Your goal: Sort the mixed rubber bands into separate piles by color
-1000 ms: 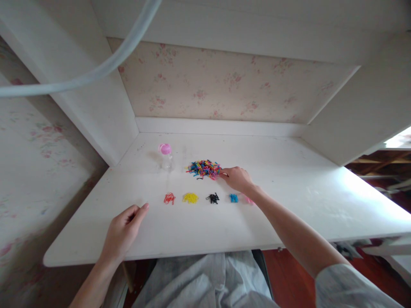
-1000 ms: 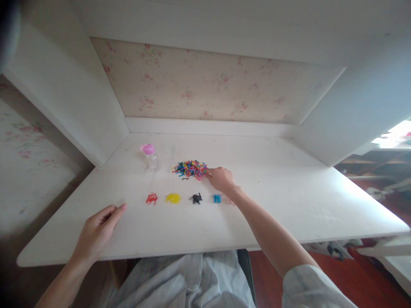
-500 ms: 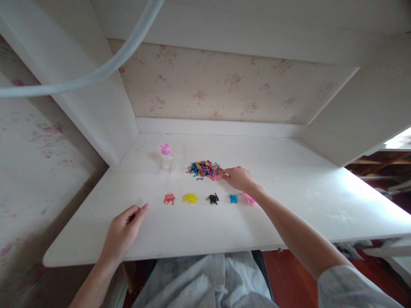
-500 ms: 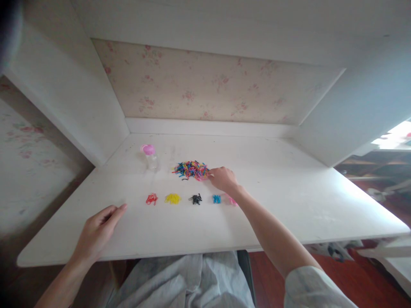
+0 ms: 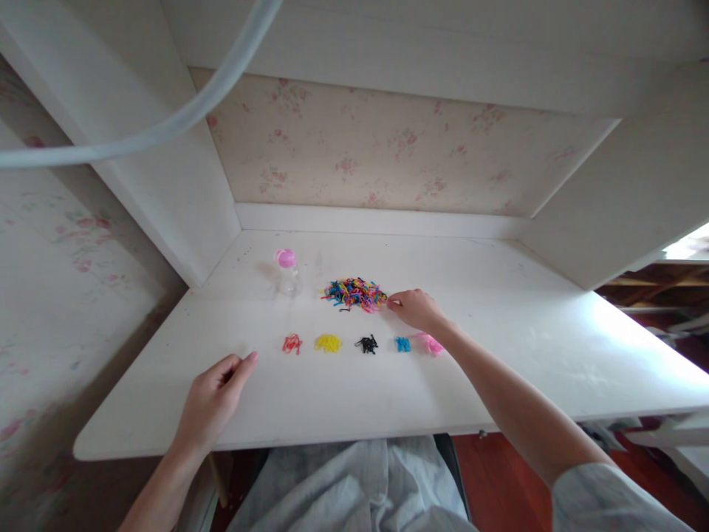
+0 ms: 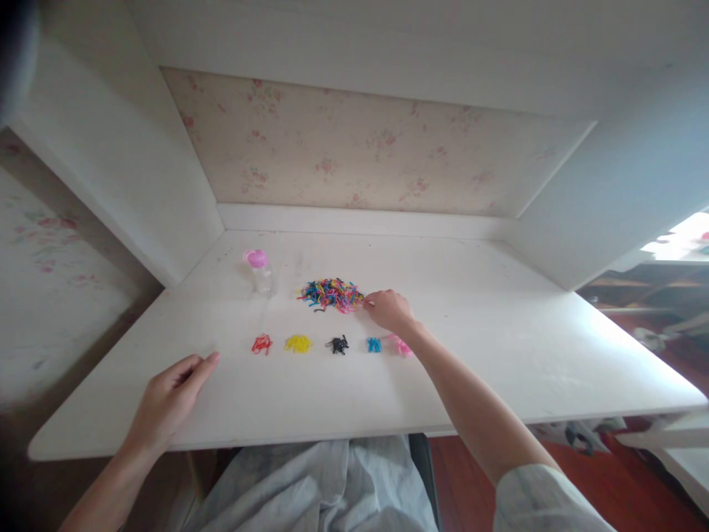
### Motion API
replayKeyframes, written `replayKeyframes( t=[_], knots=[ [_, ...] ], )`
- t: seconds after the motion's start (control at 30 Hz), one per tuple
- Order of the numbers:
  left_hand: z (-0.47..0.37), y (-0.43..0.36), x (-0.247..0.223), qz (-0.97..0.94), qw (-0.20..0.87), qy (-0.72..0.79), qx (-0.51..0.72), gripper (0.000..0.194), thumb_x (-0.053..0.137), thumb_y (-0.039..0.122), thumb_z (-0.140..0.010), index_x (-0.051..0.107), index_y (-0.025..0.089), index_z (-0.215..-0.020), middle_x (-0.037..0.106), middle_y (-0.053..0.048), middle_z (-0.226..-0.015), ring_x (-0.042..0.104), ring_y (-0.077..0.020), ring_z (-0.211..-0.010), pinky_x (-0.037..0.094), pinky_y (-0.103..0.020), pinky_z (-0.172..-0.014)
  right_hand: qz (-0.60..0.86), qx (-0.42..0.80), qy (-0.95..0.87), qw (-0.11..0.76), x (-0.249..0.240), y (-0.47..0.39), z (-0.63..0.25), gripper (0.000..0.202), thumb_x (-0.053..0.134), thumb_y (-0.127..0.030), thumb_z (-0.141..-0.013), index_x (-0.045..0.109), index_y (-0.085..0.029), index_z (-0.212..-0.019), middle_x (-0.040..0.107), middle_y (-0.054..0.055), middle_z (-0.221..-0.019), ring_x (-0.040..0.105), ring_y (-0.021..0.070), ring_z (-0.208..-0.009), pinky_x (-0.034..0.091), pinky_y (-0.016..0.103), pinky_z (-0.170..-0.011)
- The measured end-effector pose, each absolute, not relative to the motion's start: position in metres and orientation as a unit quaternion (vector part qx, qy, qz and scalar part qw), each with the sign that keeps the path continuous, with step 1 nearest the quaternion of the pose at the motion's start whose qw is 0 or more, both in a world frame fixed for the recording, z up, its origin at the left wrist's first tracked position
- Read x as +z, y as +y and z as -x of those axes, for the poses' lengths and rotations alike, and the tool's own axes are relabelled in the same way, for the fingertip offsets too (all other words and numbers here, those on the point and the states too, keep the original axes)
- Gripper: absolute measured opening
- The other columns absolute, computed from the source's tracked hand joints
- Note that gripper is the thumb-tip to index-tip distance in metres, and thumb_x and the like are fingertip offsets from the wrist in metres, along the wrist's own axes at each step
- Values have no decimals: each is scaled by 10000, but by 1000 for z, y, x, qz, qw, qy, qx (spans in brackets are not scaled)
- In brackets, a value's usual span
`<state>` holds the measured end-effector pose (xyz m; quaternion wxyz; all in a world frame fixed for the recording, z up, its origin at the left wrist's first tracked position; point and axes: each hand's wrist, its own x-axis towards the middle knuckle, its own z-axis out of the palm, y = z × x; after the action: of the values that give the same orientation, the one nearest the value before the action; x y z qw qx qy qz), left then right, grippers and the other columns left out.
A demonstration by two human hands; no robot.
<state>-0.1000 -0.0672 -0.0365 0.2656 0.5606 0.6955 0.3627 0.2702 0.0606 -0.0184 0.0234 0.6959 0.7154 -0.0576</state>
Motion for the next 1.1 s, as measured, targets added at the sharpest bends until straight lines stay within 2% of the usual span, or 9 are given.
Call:
replayKeyframes(
  t=[0.23, 0.57, 0.8, 0.93, 1.1],
  knots=[
    [101, -67, -36, -559, 271, 700, 352, 451, 512, 523, -798, 330, 193, -549, 265, 56, -515, 318, -93, -516, 282, -185, -486, -691, -67, 719, 12, -21, 63, -266, 377, 369, -480, -890, 675, -359, -1074, 699, 28, -966, 635, 179, -857, 425, 250, -683],
    [100, -67, -36, -564, 261, 696, 360, 444, 511, 508, -798, 329, 194, -544, 266, 52, -507, 317, -97, -516, 278, -188, -478, -703, -63, 708, -10, -16, 61, -272, 354, 382, -389, -890, 681, -282, -1047, 702, 66, -940, 635, 201, -849, 403, 254, -659],
    [100, -67, -36, -560, 266, 699, 357, 437, 516, 499, -793, 330, 192, -544, 266, 50, -511, 314, -97, -517, 277, -188, -479, -704, -72, 705, -43, 5, 34, -286, 330, 413, -371, -833, 724, -281, -898, 704, 12, -806, 621, 157, -733, 386, 227, -621],
    [101, -67, -36, -558, 267, 704, 351, 435, 521, 502, -791, 335, 192, -549, 279, 53, -509, 327, -95, -513, 279, -192, -483, -710, -119, 689, -82, 16, 6, -310, 320, 460, -435, -796, 734, -271, -784, 688, -8, -712, 599, 138, -634, 372, 218, -560],
    [100, -66, -37, -562, 266, 704, 343, 436, 534, 496, -788, 326, 192, -554, 286, 59, -505, 338, -92, -508, 281, -193, -491, -723, -157, 669, -64, 17, -17, -337, 285, 499, -398, -756, 745, -259, -720, 688, -6, -666, 609, 139, -624, 379, 216, -559]
  ],
)
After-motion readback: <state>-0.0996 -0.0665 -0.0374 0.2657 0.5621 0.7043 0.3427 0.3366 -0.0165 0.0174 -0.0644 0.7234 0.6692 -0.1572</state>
